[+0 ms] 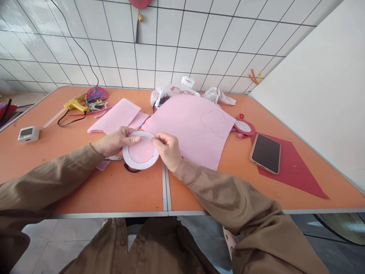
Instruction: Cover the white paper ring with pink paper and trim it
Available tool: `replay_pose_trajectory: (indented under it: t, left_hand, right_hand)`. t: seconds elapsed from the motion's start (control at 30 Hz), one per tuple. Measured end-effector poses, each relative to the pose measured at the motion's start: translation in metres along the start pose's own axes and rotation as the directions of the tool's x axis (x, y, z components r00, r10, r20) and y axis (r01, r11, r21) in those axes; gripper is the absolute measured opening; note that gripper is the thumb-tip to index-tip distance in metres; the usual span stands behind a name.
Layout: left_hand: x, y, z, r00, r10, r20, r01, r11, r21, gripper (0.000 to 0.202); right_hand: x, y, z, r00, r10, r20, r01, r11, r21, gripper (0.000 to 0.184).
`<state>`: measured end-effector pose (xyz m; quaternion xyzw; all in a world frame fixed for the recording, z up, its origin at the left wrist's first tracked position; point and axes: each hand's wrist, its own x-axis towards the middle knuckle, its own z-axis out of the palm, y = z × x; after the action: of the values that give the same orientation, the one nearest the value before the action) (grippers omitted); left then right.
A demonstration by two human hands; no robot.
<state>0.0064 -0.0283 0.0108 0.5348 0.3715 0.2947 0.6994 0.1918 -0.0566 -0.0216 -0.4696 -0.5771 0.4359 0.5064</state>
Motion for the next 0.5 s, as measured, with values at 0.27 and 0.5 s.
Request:
replay_pose_trajectory:
  t: [0.27, 0.5]
  left_hand:
    - [-0.002, -0.005, -0.002, 0.978, 0.108, -0.179, -0.109, 0.994, 0.001, 0.042]
    - [-0.002, -0.013, 0.003, 0.978, 0.037, -0.207, -0.055, 0.995, -0.08, 0.053]
  right_hand:
    - [0.0, 0.004, 0.0, 0.999, 0.03, -0.011, -0.03, 0.999, 0.017, 0.031]
    - [0.003, 0.007, 0.0, 0.989, 0.106, -0.102, -0.088, 0.983, 0.164, 0.026]
